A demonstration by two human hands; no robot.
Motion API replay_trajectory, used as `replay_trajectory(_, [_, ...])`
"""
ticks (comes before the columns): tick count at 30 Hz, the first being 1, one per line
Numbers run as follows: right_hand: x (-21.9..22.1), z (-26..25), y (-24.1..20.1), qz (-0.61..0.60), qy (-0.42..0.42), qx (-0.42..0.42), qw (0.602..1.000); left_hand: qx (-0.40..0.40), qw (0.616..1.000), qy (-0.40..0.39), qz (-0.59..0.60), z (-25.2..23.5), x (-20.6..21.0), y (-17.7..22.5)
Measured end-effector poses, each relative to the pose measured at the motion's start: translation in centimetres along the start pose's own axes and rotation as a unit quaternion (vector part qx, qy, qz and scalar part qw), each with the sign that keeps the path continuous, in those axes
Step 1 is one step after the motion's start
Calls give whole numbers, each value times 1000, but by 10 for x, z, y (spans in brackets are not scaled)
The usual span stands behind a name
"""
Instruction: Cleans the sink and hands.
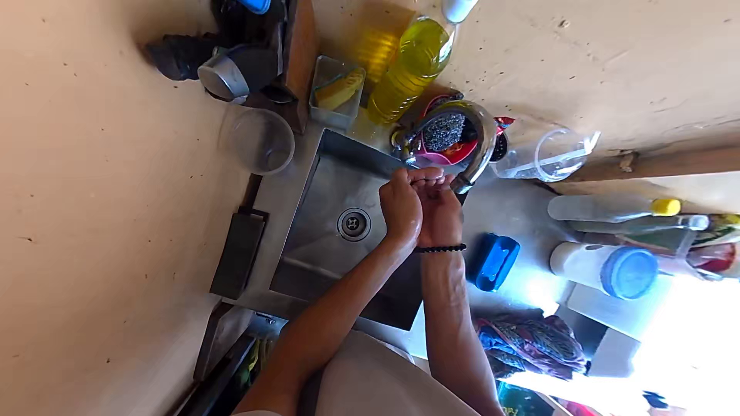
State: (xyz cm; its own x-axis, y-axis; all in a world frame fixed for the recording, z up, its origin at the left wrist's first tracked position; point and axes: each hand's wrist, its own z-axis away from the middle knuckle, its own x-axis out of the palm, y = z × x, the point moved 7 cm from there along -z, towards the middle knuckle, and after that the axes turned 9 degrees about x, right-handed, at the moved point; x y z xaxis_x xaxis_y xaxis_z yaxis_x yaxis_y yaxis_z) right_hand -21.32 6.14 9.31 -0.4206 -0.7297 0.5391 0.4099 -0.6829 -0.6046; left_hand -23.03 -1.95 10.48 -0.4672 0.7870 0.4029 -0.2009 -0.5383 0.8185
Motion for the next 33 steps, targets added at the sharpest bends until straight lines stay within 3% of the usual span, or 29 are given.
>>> replay_trajectory(6, [17, 21, -25, 6, 25, -49, 998, -27, 998, -45, 40, 9, 15, 19])
replay_trajectory(10, [28, 37, -25, 60, 76, -127, 987, -70, 992, -83, 59, 7, 9, 10])
replay_trajectory(12, [36, 22, 2, 80, 53, -129, 987, -77, 991, -103, 39, -11, -15, -2])
replay_trajectory(14, [54, -24, 46, 62, 27, -81, 994, -37, 995, -96, -13, -60, -50, -7])
replay_trajectory(16, [59, -78, 112, 54, 7, 7, 998, 38, 985, -79, -148, -104, -105, -11])
replay_trajectory(17, [53, -95, 140, 130, 4, 34, 991, 54, 966, -90, -238, -114, -130, -16])
replay_trajectory(19, [17, -95, 171, 395, 22, 41, 918, -15, 910, -150, -386, -99, -162, -40])
replay_trajectory(21, [-37, -89, 167, 608, 60, 29, 791, -59, 869, -183, -457, -80, -177, -73])
replay_trajectory(23, [-103, -87, 147, 712, 153, 22, 685, 7, 825, -199, -530, -84, -192, -116])
replay_trajectory(25, [-156, -93, 124, 734, 241, 6, 635, 126, 764, -213, -595, -109, -200, -152])
replay_trajectory(27, [-184, -108, 106, 718, 291, 1, 632, 192, 732, -172, -630, -131, -198, -169])
replay_trajectory(30, [-188, -144, 104, 646, 341, -7, 683, 198, 716, -95, -662, -154, -179, -177])
replay_trajectory(32, [-173, -165, 117, 591, 342, -2, 730, 184, 709, -128, -669, -162, -161, -185])
replay_trajectory(33, [-160, -170, 126, 603, 309, 20, 735, 169, 693, -180, -677, -158, -150, -187])
